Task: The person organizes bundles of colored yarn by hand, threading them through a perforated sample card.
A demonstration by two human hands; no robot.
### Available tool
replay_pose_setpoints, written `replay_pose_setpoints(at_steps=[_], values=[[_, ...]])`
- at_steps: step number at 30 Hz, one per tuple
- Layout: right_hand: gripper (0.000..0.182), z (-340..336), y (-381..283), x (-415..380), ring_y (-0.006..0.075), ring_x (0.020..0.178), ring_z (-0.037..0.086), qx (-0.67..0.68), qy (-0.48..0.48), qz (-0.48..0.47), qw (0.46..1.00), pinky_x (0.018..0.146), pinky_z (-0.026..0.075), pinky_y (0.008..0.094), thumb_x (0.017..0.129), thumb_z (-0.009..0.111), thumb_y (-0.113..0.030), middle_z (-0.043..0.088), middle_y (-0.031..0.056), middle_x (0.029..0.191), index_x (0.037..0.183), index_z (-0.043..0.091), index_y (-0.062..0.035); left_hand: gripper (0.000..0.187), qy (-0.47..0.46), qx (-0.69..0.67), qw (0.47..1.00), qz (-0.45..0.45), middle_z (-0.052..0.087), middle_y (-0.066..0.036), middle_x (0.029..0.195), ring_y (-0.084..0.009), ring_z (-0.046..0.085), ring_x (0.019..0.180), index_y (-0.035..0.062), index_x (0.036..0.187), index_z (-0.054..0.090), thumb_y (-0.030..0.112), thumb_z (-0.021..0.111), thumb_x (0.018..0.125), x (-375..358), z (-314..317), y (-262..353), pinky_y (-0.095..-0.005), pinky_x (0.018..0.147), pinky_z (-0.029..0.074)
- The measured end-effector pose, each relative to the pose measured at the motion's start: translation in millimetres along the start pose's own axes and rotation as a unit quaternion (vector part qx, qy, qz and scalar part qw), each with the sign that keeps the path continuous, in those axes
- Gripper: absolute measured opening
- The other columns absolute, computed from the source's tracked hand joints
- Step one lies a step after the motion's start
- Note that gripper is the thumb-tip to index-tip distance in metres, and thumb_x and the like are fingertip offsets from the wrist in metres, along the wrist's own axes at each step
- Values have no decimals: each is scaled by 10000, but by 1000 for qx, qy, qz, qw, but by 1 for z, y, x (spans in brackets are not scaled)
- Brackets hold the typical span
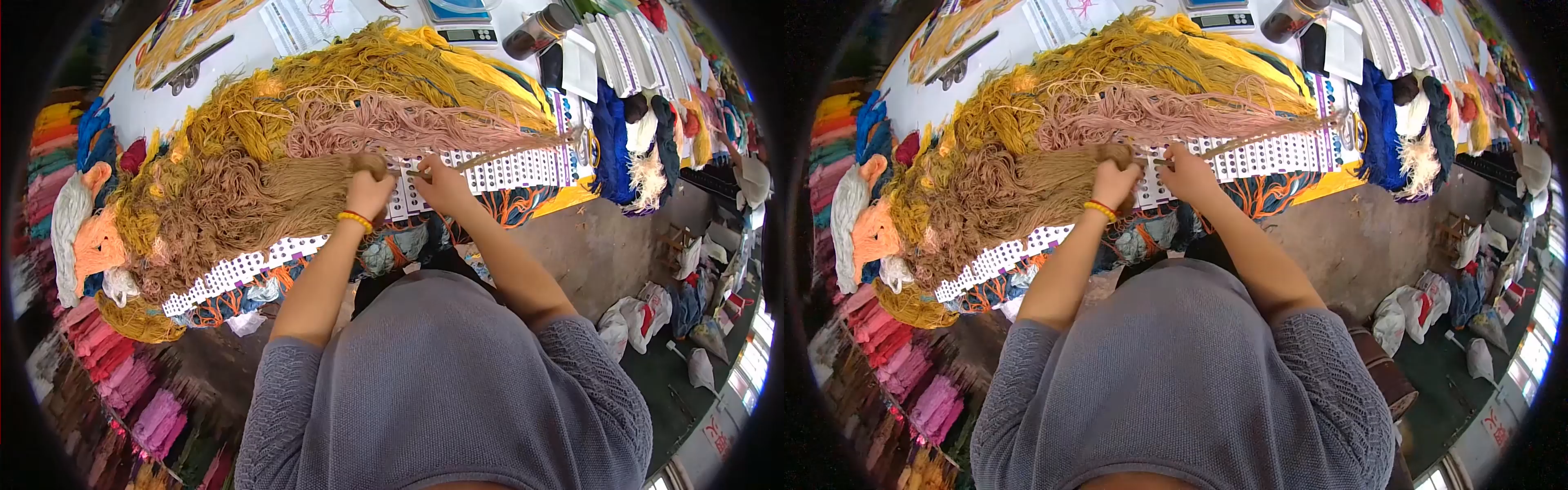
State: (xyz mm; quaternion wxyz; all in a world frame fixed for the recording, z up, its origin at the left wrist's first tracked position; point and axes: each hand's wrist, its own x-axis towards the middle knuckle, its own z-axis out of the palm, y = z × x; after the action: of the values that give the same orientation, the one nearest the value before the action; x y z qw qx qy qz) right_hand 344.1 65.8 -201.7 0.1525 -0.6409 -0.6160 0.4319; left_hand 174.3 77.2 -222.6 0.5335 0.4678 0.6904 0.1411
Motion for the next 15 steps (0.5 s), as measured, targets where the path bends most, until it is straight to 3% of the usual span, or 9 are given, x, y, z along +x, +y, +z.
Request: replay_pose_setpoints(at_steps=[3,5,7,13,15], values=[[301,1,3,1,319,683,587,-10,-27,17,999,594,456,401,742,599,-240,604,153,759,943,461,-63,252,-30,-46,997,46,585,-113,575,-182,586,515,-51,755,565,195,598,710,-2,-8,-10,-303,530,467],[299,3,4,2,317,688,589,6,-39,22,999,603,457,399,745,599,-244,605,149,757,945,463,-69,233,-50,-57,995,58,590,-93,603,-162,580,528,-34,804,551,164,618,701,-1,-8,-15,-286,511,455],[296,3,5,1,316,680,588,5,-41,26,999,596,457,397,745,599,-245,604,148,748,943,466,-70,250,-78,-177,979,67,590,-98,625,-138,562,532,-42,801,549,172,632,701,2,-6,-21,-280,500,445],[280,11,13,1,310,671,589,25,-8,-1,1000,585,456,385,747,600,-228,603,146,729,931,475,-59,237,-15,-99,995,30,580,-64,620,-110,527,530,-28,795,573,152,674,678,1,1,-11,-265,497,429],[277,13,17,0,306,675,591,36,4,-4,999,586,457,380,747,604,-220,605,146,730,931,478,-55,225,1,-69,996,59,575,-52,622,-103,515,521,-18,789,581,161,673,691,-6,0,-7,-252,481,414]])
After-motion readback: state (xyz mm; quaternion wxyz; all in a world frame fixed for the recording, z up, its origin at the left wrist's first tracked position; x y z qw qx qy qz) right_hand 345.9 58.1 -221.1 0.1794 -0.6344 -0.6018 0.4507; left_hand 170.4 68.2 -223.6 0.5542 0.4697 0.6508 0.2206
